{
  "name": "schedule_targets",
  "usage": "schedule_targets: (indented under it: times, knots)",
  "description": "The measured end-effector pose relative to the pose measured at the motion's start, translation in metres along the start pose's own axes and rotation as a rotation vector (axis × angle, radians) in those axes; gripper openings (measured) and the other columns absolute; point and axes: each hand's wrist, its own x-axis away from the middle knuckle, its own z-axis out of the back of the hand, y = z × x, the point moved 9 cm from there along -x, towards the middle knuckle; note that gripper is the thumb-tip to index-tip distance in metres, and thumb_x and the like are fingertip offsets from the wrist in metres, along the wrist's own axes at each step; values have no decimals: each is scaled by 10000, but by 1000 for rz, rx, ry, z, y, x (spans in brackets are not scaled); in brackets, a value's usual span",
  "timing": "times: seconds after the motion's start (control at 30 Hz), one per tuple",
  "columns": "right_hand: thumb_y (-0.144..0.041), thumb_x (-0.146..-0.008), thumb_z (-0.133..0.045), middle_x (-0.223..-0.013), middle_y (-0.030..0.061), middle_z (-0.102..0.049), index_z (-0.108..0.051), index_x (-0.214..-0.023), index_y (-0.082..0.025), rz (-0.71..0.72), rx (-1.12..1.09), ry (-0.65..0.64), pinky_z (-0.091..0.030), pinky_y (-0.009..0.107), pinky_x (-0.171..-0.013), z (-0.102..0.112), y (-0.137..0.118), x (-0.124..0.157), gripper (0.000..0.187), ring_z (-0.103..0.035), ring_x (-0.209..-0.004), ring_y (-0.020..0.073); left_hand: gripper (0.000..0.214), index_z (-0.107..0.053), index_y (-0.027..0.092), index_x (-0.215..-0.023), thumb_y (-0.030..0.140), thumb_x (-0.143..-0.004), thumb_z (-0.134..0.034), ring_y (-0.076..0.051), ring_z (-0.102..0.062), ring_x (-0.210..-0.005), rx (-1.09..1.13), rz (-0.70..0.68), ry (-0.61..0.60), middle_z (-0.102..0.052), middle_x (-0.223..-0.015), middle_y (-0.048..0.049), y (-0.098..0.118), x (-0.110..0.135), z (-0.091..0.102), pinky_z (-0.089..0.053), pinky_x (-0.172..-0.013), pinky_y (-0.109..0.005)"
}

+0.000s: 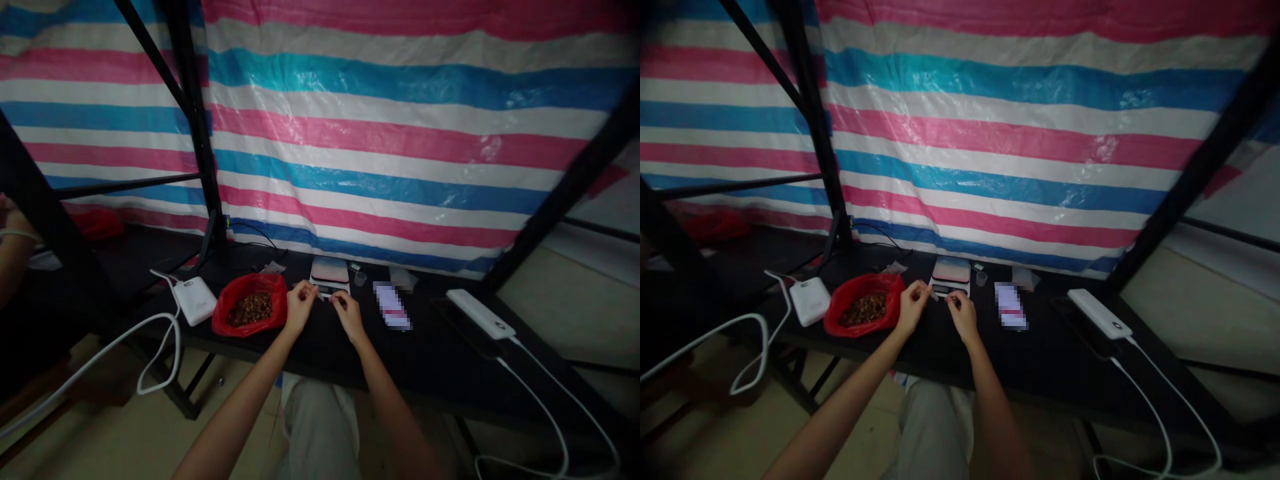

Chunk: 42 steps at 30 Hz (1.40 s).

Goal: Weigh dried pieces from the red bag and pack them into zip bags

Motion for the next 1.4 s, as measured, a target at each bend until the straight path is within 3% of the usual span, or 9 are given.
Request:
schedule_targets:
  times: [0.07,0.2,0.37,0.7,0.83,1.0,1.13,1.33,1.4]
  knots:
    - [-400,-774,-460,-739,20,-618,-586,-755,-186,-14,-37,-72,-398,215,-536,-12,-2,3,249,-564,-680,151,260,-512,161,-621,369,-774,-486,-81,-414,-484,-138,-48,-60,-447,-511,37,4,2,-7,-309,-497,-185]
    - [-424,-737,-519,-765,10,-596,-544,-840,-191,-83,-176,-129,-427,204,-517,-22,4,6,255,-569,-681,142,167,-577,187,-701,279,-786,-466,-106,-478,-533,-388,-64,-300,-528,-571,20,-3,9,-34,-309,-539,-196]
    - [-428,-687,-594,-658,-17,-558,-502,-681,-184,-113,-290,-118,-474,232,-593,-23,11,4,260,-567,-646,132,163,-594,205,-760,257,-802,-445,-127,-513,-575,-457,-24,-403,-556,-586,15,-10,12,-42,-319,-559,-196]
    - [-469,-671,-606,-677,15,-617,-619,-708,-155,-245,-398,-143,-512,269,-570,-20,20,4,316,-605,-626,153,185,-592,220,-759,245,-829,-423,-126,-544,-625,-389,-135,-367,-599,-671,13,-1,14,-39,-329,-584,-190]
    - [-429,-697,-595,-688,18,-616,-607,-726,-156,-204,-338,-141,-491,245,-551,-17,15,6,275,-592,-591,131,208,-574,214,-817,286,-858,-384,-125,-541,-607,-425,-92,-390,-583,-654,19,-5,16,-39,-329,-574,-199]
    - [-397,-743,-538,-480,-43,-489,-551,-670,-169,-157,-137,-189,-344,186,-395,-20,8,11,240,-440,-396,77,228,-536,203,-866,313,-880,-336,-147,-570,-677,-550,-99,-402,-595,-753,-6,-5,19,-41,-333,-574,-215]
    - [-362,-776,-468,-442,-49,-441,-541,-651,-171,-118,-40,-221,-324,199,-414,-21,3,12,239,-407,-390,83,241,-521,194,-882,320,-888,-315,-146,-574,-667,-637,-118,-431,-593,-758,-17,-5,20,-45,-343,-564,-216]
    - [-302,-759,-458,-467,-45,-411,-502,-595,-171,-23,116,-103,-308,203,-439,-2,-5,9,214,-408,-436,93,261,-493,197,-900,311,-907,-258,-119,-590,-707,-725,-63,-284,-612,-774,1,1,17,-26,-380,-603,-201]
    - [-292,-766,-454,-480,-44,-415,-488,-595,-173,5,146,-117,-311,205,-452,-4,-9,11,212,-413,-446,94,250,-487,198,-891,316,-906,-266,-120,-595,-713,-765,-71,-305,-614,-776,5,6,18,-25,-390,-604,-201]
